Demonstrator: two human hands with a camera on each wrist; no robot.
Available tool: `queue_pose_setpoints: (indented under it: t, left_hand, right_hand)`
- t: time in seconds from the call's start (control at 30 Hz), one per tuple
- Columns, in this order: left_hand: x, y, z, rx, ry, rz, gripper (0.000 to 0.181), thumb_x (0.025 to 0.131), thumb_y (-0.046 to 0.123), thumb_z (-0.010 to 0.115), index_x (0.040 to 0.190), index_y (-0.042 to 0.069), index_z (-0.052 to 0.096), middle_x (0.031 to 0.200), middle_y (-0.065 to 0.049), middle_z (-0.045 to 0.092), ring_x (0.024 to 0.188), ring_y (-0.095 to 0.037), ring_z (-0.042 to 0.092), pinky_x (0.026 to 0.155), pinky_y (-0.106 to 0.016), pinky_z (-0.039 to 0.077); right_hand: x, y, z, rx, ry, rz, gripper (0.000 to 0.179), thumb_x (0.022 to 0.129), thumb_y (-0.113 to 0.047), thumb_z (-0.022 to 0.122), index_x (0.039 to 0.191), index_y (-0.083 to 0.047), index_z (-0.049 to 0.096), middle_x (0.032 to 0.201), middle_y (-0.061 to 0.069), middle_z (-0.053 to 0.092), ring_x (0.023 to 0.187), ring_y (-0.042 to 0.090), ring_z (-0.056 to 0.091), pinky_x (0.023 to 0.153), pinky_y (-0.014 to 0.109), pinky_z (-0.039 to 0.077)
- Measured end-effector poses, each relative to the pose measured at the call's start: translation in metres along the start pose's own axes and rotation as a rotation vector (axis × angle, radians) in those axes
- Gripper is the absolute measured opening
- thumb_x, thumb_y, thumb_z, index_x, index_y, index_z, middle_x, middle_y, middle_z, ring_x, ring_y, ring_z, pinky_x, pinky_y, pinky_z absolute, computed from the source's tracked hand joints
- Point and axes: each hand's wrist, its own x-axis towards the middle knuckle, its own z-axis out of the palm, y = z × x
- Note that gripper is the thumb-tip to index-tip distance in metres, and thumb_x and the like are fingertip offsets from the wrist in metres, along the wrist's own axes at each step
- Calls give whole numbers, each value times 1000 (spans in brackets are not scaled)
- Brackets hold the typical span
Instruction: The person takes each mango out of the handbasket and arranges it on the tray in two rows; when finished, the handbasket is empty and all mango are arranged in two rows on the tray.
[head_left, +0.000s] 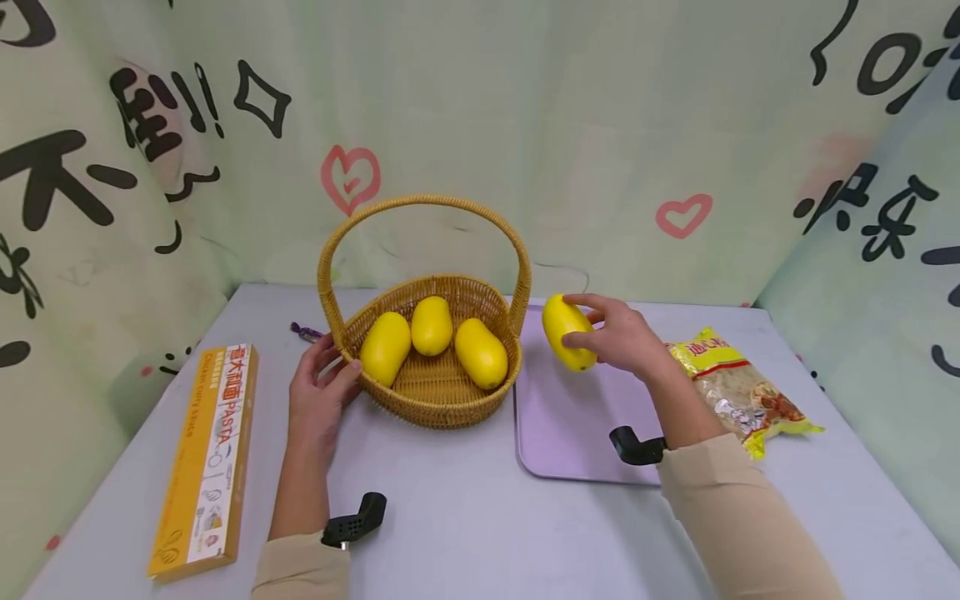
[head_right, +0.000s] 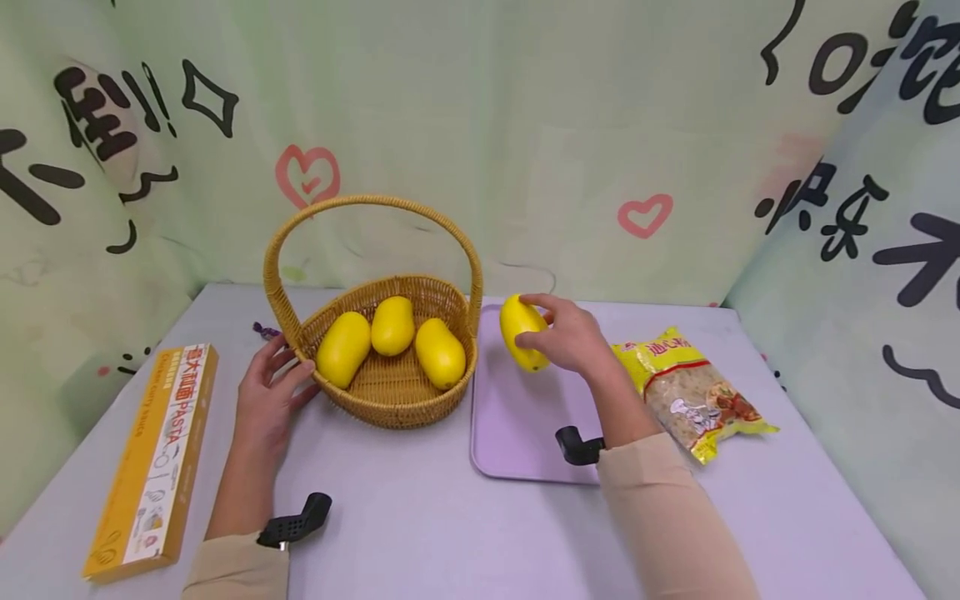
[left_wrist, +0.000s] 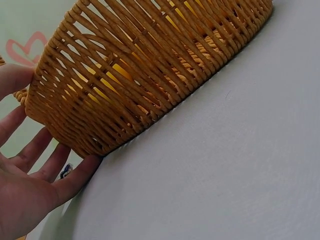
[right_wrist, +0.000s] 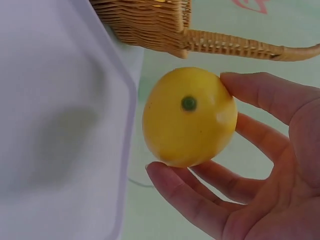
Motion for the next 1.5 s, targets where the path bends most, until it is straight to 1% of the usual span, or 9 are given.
queue_pose_setpoints:
  t: [0.13,0.3,0.4,0.53,0.8,1.03,1.2,1.37,1.5]
  left_hand:
    - [1,2,1,6,-1,11,67,99,17,70,158,28,40,158,-4,44,141,-23,49,113,-39,51]
    - [2,0,1,6,-7,7,68,99,15,70,158,26,40,158,-5,44,141,-23,49,112,-39,52]
    - [2,-1,0,3,-11,1,68,99,14,70,158,25,40,157,-5,45,141,-22,49,111,-37,52]
    - [2,-2,-1,-2,-7,-1,67,99,14,70,158,26,41,157,-5,45,140,-22,50,109,-36,53]
    - [2,-3,0,-1,6,10,66,98,15,71,157,27,42,157,-5,45,140,-23,50,109,-37,53]
    - [1,-4,-1,20,4,11,66,99,16,70,158,27,41,158,-6,44,141,-25,49,108,-36,53]
    - [-2,-7,-2,50,7,-9,67,99,17,70,158,28,40,158,-3,44,141,-22,49,107,-32,53]
    - [-1,-6,-2,80,5,0,69,99,21,71,159,30,39,160,-3,43,143,-22,48,107,-31,53]
    - [0,-5,-2,67,4,12,68,98,21,71,158,30,40,159,-3,44,143,-22,49,107,-33,53]
  right_hand:
    - [11,3,7,4,4,34,68,94,-27,69,157,-20,44,145,29,48,112,38,59,85,36,59]
    - [24,7,20,-36,27,77,69,94,-30,69,158,-21,44,142,28,51,107,37,61,87,38,61]
    - [30,10,28,-45,47,81,69,94,-30,69,157,-18,44,143,29,52,114,40,58,97,47,58]
    - [40,12,39,-60,75,66,66,94,-28,69,155,-14,47,145,29,53,127,44,51,108,56,50]
    - [53,19,52,-80,150,82,64,94,-32,71,151,-11,52,147,29,54,132,45,51,114,58,44]
    - [58,22,66,-60,224,61,62,93,-31,71,149,-11,55,147,26,53,130,42,51,112,56,45]
    - [54,22,73,-71,245,71,62,92,-34,71,149,-13,56,145,28,49,128,44,50,108,57,46]
    - [50,18,70,-83,283,89,62,93,-37,70,149,-14,56,142,29,49,125,47,52,104,58,48]
    - [48,12,61,-106,303,71,60,96,-35,68,149,-12,55,143,29,51,127,47,52,104,59,49]
